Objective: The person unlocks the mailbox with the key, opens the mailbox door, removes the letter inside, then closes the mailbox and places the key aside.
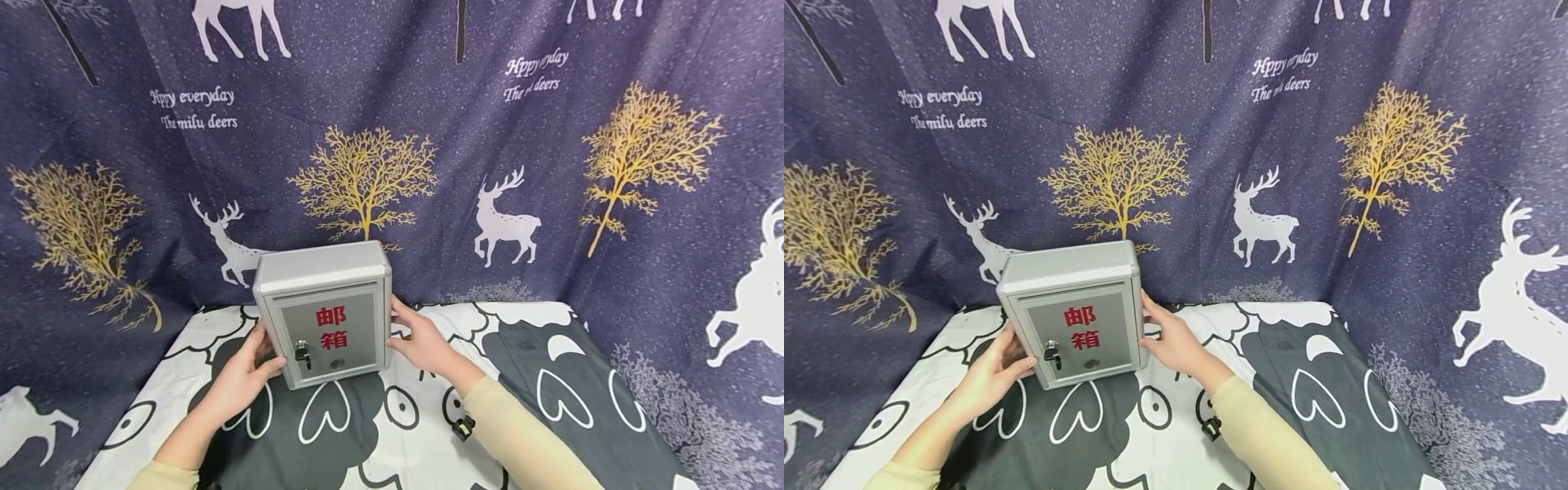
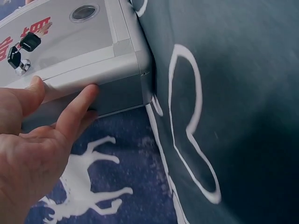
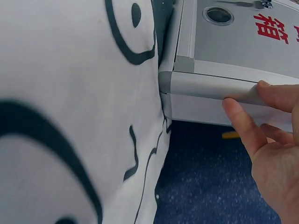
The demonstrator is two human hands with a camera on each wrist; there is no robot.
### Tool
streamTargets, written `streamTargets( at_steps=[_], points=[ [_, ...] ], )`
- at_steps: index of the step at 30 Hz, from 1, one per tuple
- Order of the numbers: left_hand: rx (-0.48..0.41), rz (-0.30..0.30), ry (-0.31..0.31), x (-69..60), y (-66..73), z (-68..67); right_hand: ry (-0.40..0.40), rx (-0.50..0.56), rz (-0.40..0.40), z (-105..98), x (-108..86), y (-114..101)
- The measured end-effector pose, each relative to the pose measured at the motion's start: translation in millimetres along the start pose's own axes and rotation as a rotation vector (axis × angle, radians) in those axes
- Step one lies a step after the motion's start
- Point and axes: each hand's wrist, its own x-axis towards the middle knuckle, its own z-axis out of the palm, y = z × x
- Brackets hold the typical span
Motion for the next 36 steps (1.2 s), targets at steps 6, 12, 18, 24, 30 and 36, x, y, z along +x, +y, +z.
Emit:
streamTargets(
  at_steps=[6,12,18,24,30,36],
  points=[
    [-0.032,0.040,-0.050,13.1,3.2,15.1,0.043,0.000,0.020,-15.1,-18.6,4.3],
    [-0.073,0.032,-0.093,22.6,5.2,28.2,0.080,0.000,0.043,-27.0,-32.7,7.5],
    [-0.086,0.024,-0.112,33.3,12.6,41.7,0.118,0.009,0.070,-39.3,-46.1,11.9],
    [-0.108,0.014,-0.157,42.5,17.0,57.6,0.147,-0.008,0.091,-52.6,-60.7,13.1],
    [-0.113,0.028,-0.184,49.3,19.3,70.8,0.179,-0.060,0.098,-62.4,-74.8,14.5],
    [-0.148,0.026,-0.216,55.7,25.3,80.4,0.200,-0.068,0.109,-69.5,-86.6,14.7]
  ],
)
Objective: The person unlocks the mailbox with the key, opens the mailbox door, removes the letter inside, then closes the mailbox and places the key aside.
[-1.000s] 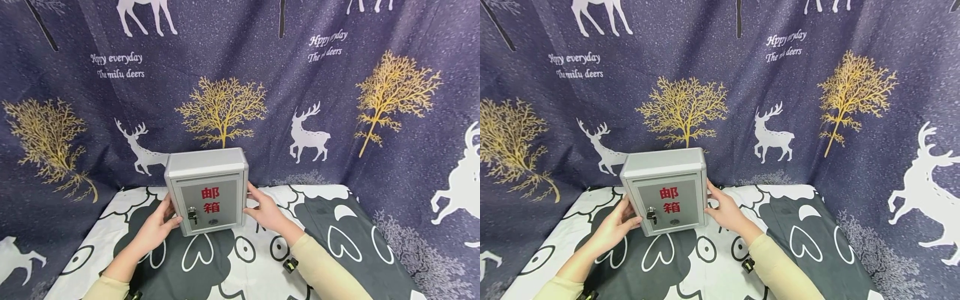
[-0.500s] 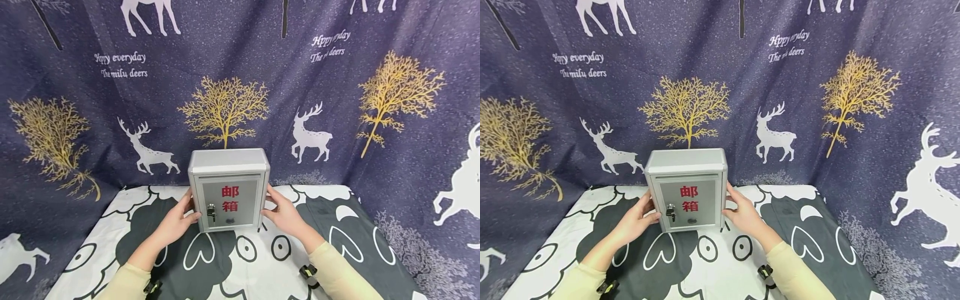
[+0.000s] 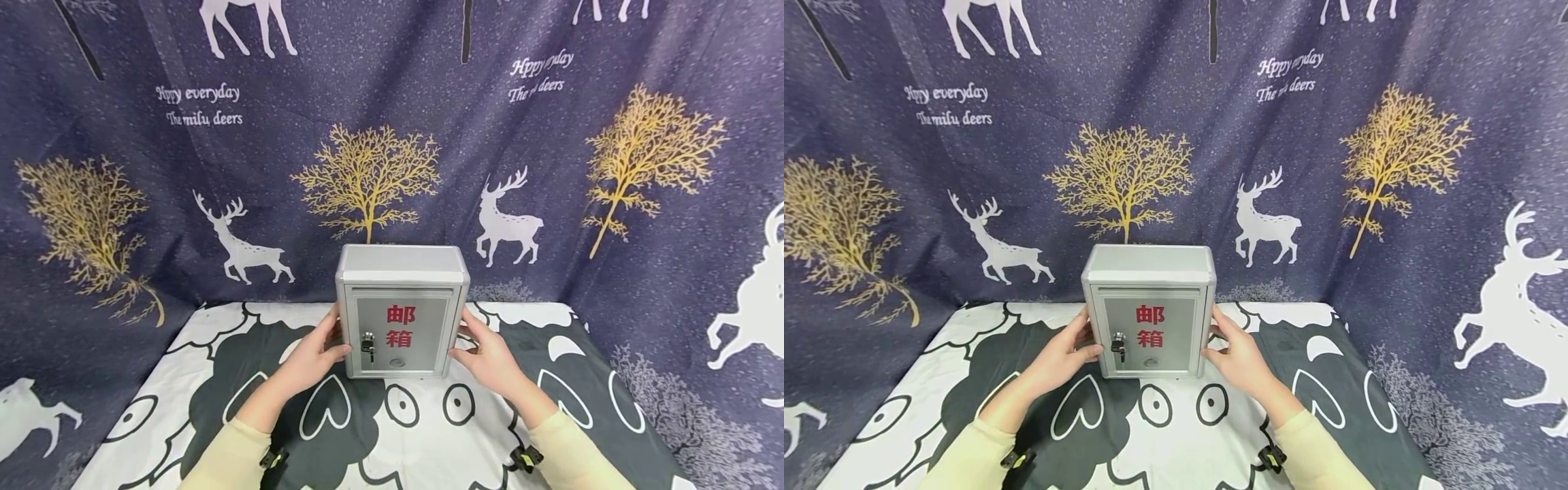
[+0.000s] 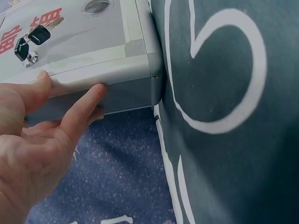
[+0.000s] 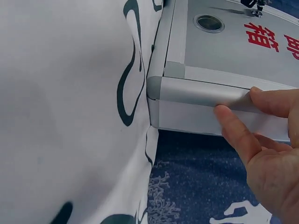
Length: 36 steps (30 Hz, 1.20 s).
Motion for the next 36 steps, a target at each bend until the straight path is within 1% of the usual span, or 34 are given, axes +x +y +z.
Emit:
streamTargets(
  at_steps=[3,7,11,18,24,26,32,36],
  points=[
    [-0.017,-0.004,-0.005,3.3,2.9,4.3,0.013,-0.006,-0.008,-3.8,-3.5,1.0],
    [-0.039,-0.012,-0.024,8.2,5.5,10.5,0.040,-0.041,-0.006,-10.2,-9.2,1.8],
    [-0.042,-0.022,-0.035,12.5,6.2,15.3,0.051,-0.057,0.002,-16.2,-13.1,0.6],
    [-0.055,-0.013,-0.049,17.6,5.1,19.2,0.077,-0.105,-0.011,-20.2,-15.3,-0.3],
    [-0.068,-0.009,-0.054,20.8,4.8,21.6,0.087,-0.097,-0.015,-21.1,-16.3,1.9],
    [-0.053,-0.009,-0.046,20.3,4.3,22.5,0.084,-0.092,-0.014,-20.5,-16.3,2.9],
    [0.039,-0.003,-0.025,17.1,-3.3,25.4,0.062,-0.079,0.003,-18.6,-15.5,6.1],
    [0.054,0.010,-0.017,17.6,-6.9,28.0,0.061,-0.046,0.004,-20.0,-15.3,8.5]
  ],
)
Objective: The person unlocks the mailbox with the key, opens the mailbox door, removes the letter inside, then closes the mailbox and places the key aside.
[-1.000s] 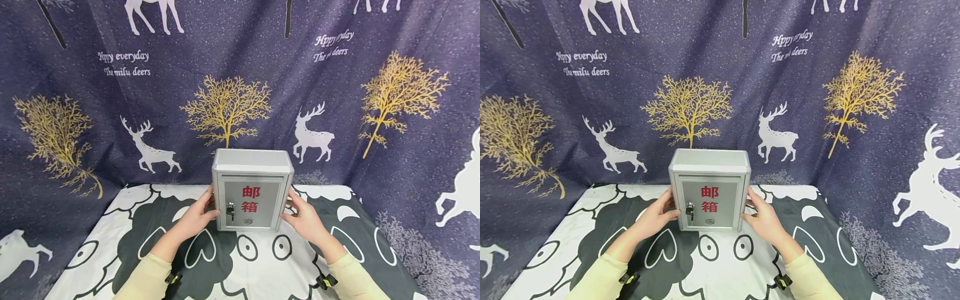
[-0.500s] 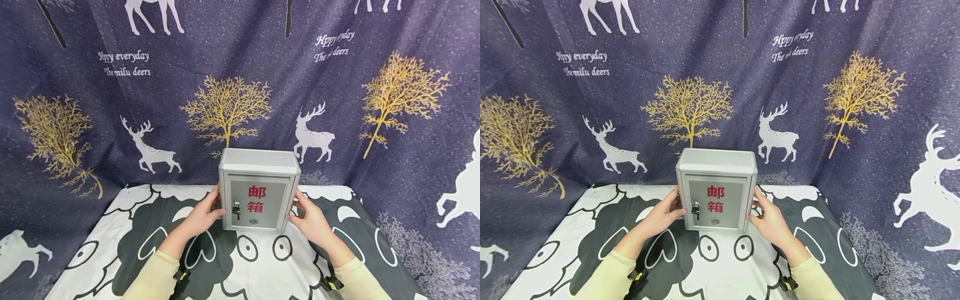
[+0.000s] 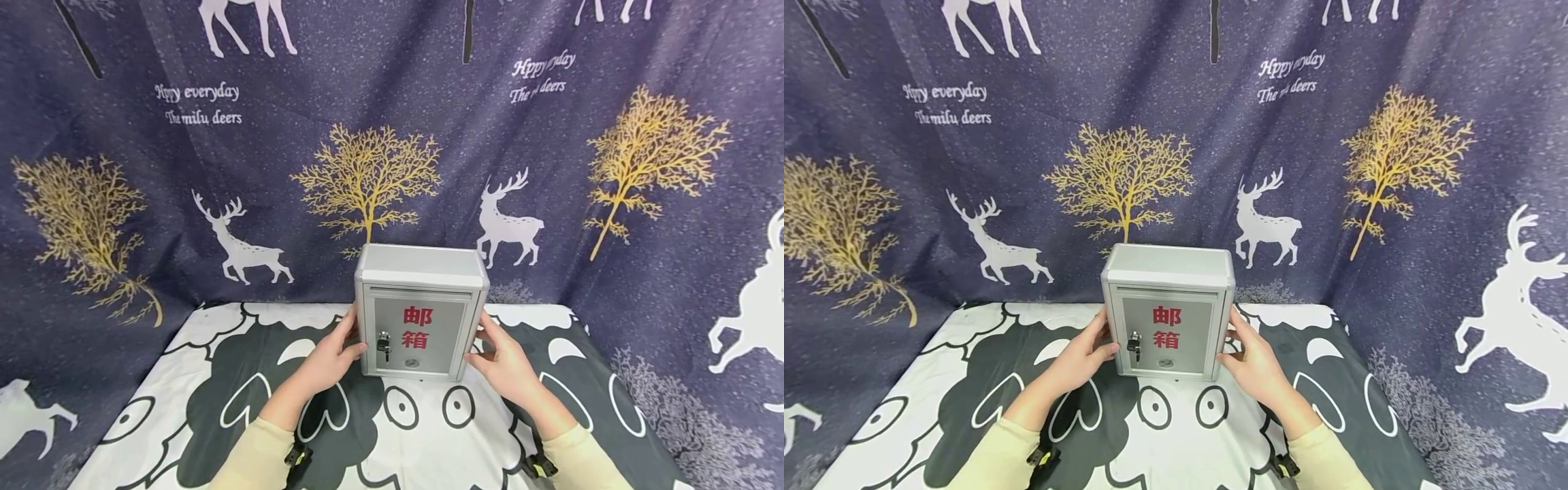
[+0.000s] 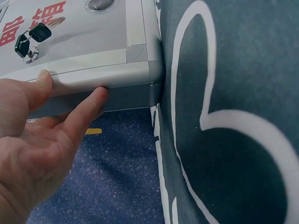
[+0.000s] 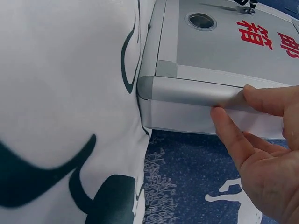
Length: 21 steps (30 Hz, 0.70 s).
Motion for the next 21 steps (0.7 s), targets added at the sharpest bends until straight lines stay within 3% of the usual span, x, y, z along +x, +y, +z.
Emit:
streamTargets(
  at_steps=[7,21],
  points=[
    [0.028,-0.011,0.032,-2.7,2.2,3.8,0.001,-0.007,-0.003,1.2,-0.8,1.2],
    [0.135,0.056,0.063,-3.4,-0.7,6.3,0.031,-0.017,-0.020,2.7,-2.4,2.1]
  ],
)
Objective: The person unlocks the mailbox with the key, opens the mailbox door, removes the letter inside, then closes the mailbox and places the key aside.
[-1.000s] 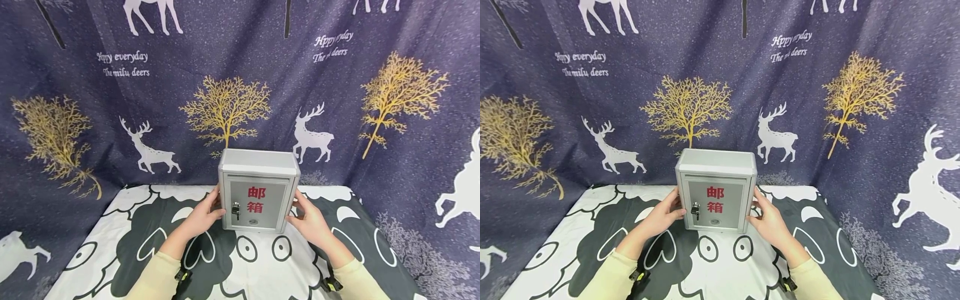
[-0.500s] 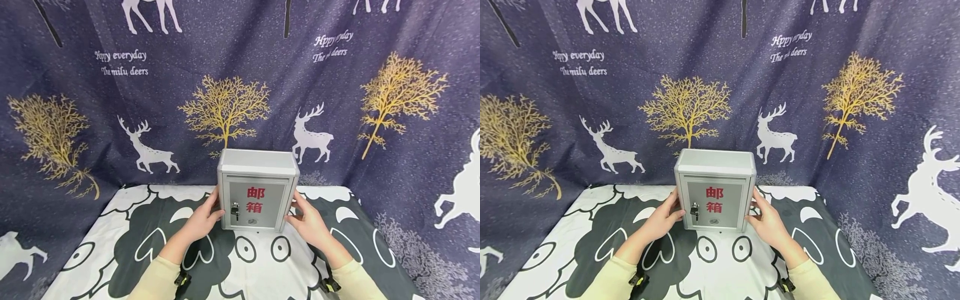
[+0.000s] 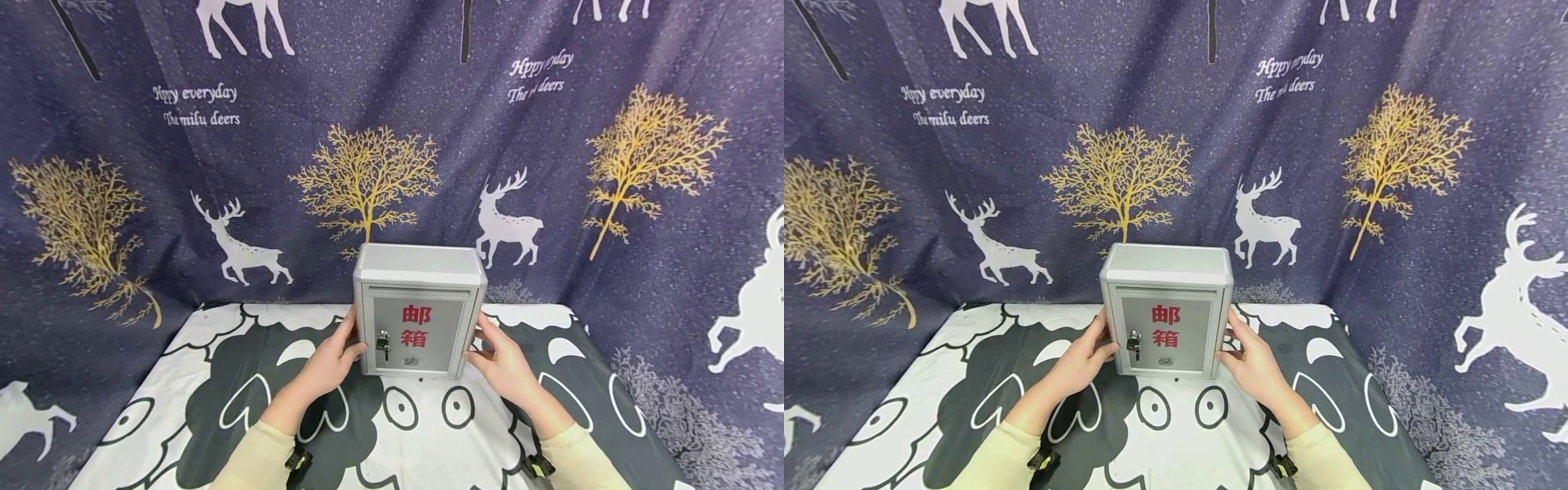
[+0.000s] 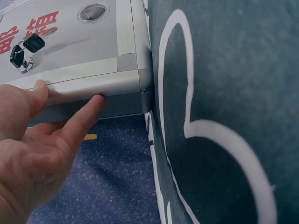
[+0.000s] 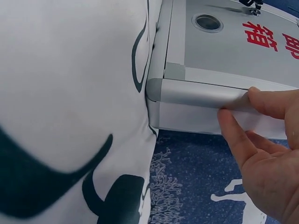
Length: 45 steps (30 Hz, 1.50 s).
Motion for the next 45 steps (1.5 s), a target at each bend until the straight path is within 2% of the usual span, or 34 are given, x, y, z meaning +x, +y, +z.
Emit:
streamTargets(
  at_steps=[16,22,29,32,37,42,45],
  points=[
    [-0.007,-0.022,0.014,4.4,-3.7,0.4,-0.006,-0.026,0.016,2.0,4.8,7.6],
    [0.026,-0.024,0.027,5.5,-3.6,0.7,0.008,-0.021,0.002,2.3,5.8,7.3],
    [0.041,-0.019,0.031,5.2,-2.2,0.6,0.016,-0.167,-0.066,-3.4,7.6,-5.7],
    [0.032,-0.020,0.027,5.2,-2.7,0.2,0.073,-0.259,-0.130,-6.9,7.3,-16.8],
    [0.031,-0.020,0.025,4.7,-3.1,-0.1,0.258,-0.403,-0.280,-8.7,5.8,-32.6],
    [0.028,-0.023,0.022,4.8,-2.6,-0.2,0.427,-0.378,-0.454,-3.3,7.4,-48.4],
    [0.028,-0.025,0.023,4.4,-3.2,0.0,0.469,-0.339,-0.525,2.8,11.2,-56.2]
  ],
)
